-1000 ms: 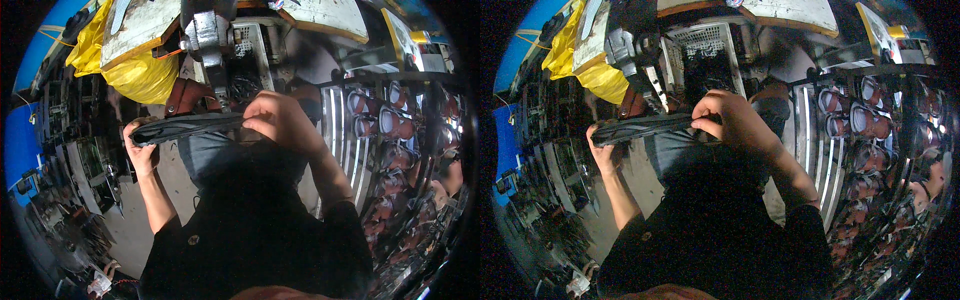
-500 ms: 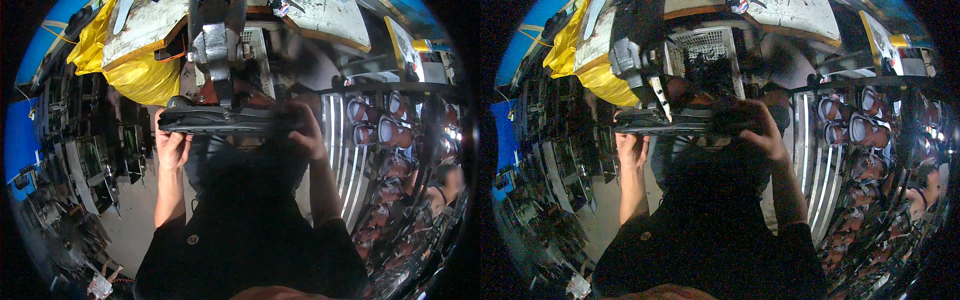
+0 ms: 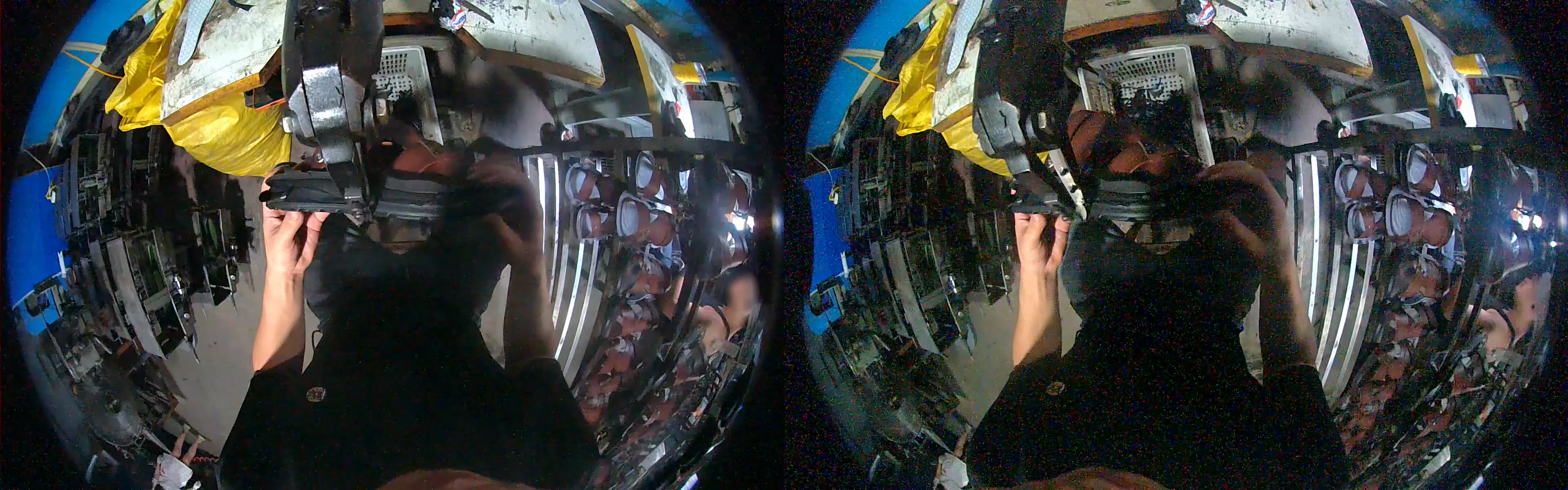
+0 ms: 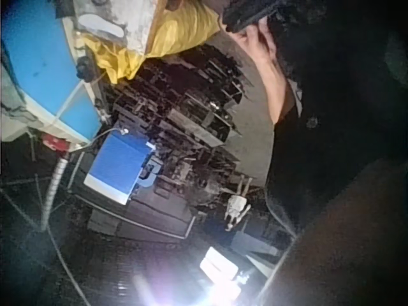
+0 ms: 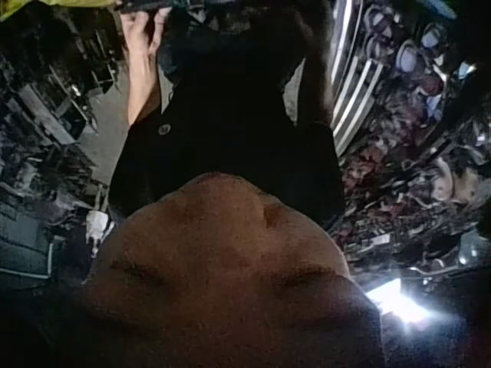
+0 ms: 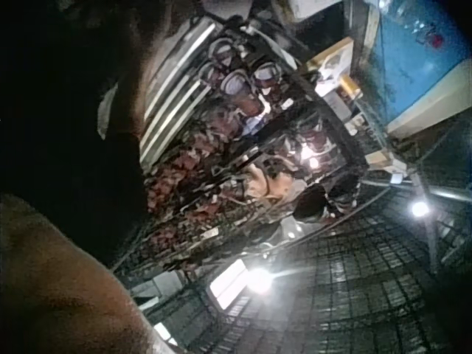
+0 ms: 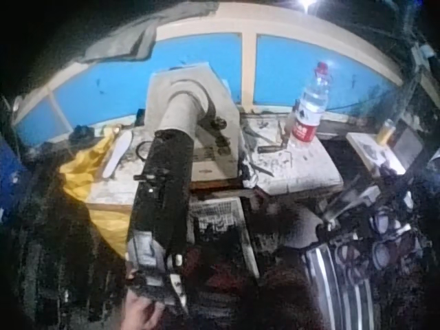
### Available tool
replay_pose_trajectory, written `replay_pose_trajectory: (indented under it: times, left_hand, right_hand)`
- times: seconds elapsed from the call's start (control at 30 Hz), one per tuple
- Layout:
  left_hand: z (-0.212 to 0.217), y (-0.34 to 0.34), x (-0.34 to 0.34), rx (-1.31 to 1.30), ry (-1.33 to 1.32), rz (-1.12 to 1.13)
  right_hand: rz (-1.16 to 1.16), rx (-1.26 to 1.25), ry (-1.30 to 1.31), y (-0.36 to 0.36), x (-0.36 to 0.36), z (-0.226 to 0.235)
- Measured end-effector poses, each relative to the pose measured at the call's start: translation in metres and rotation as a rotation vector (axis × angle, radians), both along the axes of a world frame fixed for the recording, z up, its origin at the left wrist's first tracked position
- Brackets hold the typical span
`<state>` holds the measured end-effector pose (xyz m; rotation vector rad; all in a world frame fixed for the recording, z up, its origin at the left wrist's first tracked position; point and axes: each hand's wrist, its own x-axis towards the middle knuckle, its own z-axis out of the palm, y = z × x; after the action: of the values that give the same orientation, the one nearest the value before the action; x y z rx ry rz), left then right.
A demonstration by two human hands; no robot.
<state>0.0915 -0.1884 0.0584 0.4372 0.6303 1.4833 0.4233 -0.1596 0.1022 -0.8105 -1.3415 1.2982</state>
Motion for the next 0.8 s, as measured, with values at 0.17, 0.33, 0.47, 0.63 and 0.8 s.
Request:
replay_pose_trajectory:
  times: [0.17,0.33,0.47,0.63,0.8]
  left_hand:
    - [0.004,0.0,-0.005,-0.05,0.117,0.078]
    - [-0.006,0.001,-0.018,0.022,0.041,0.054]
    - [-0.005,-0.001,-0.022,-0.005,0.054,0.094]
    - [-0.01,-0.006,-0.032,-0.024,0.072,0.099]
    - [-0.012,-0.007,-0.034,-0.049,0.08,0.121]
  right_hand:
    - [0.055,-0.039,-0.002,0.005,-0.01,0.01]
    - [0.084,-0.134,0.08,0.006,-0.027,0.018]
    - [0.097,-0.128,0.0,0.01,-0.032,0.011]
    - [0.066,-0.179,-0.009,0.011,-0.045,0.012]
    - [0.059,-0.197,-0.079,0.013,-0.05,0.013]
